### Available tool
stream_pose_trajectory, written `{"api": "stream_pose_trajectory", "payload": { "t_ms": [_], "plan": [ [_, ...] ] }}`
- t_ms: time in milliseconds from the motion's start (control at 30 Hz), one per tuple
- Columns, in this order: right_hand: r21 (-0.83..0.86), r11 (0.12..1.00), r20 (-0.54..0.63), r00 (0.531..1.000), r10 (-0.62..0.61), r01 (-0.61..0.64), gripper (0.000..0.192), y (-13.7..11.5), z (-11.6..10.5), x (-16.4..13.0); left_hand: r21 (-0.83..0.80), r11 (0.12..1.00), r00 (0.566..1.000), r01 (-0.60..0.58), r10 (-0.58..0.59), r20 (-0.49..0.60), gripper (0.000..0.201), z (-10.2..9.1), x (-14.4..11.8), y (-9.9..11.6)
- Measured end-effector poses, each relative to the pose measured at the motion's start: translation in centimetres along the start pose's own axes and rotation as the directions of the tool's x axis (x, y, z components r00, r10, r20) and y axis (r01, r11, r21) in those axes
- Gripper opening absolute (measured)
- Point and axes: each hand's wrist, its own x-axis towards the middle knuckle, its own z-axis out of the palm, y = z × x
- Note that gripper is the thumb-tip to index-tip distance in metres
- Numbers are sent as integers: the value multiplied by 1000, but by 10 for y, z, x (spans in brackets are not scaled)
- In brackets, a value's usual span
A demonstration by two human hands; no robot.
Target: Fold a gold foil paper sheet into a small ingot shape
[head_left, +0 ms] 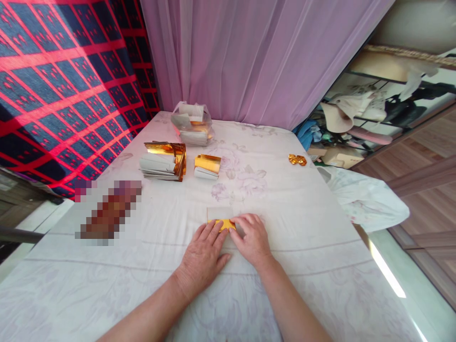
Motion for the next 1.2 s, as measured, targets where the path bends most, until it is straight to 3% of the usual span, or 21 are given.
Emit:
{"api": "stream_pose_trajectory", "payload": {
  "t_ms": [533,767,933,1067,1200],
  "plan": [
    [102,993,93,994,-65,55,31,13,-4,-3,-5,1000,1000,4,-4,16,51,2,0,-1],
    [184,983,-18,1000,-24,27,32,21,-1,-3,-2,1000,1000,6,-6,20,53,5,-1,-3],
    [224,974,-103,992,67,-42,24,7,-5,0,16,1000,1000,5,-5,13,53,4,0,-2],
    [287,957,-41,998,51,-38,25,-9,-3,2,20,1000,1000,7,-8,9,53,2,1,-2],
    [254,966,24,999,37,-42,29,-6,10,2,8,1000,999,19,-20,28,54,0,3,-1]
  ]
}}
